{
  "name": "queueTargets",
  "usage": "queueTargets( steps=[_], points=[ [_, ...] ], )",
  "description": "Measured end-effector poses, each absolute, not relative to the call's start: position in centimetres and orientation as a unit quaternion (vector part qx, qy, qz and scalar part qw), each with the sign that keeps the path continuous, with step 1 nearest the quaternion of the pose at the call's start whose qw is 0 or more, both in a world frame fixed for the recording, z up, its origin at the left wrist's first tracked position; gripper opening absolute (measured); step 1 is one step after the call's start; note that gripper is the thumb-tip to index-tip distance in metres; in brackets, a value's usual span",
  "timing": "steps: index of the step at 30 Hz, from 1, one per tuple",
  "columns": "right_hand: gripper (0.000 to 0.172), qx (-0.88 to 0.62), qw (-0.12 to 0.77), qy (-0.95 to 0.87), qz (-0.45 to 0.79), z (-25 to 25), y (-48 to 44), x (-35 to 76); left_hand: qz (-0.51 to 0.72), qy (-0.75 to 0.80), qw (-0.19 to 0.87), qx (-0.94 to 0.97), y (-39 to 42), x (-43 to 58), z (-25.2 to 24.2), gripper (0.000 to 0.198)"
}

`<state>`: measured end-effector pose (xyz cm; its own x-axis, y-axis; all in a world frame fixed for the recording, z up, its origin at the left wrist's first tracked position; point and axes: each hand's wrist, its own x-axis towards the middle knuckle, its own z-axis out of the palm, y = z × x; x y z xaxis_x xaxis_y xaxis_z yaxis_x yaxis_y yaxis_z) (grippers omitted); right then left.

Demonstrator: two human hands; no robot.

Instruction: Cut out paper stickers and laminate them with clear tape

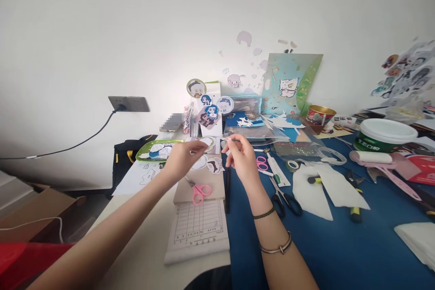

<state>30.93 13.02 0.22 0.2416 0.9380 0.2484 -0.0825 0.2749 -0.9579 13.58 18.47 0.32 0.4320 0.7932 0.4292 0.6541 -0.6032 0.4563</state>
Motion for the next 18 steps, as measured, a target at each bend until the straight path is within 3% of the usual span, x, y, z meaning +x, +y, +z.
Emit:
queueTargets(
  steps=[7,18],
  points=[
    [0.027,-0.463,0.627,-0.482,0.4,0.3,13.0,30.9,0.207,0.403,0.074,0.888,17.6,15.4,-3.0,0.02],
    [0.032,-0.453,0.644,-0.466,0.404,-0.4,13.7,31.4,0.171,0.466,0.047,0.867,20.7,11.0,0.3,0.029]
  ],
)
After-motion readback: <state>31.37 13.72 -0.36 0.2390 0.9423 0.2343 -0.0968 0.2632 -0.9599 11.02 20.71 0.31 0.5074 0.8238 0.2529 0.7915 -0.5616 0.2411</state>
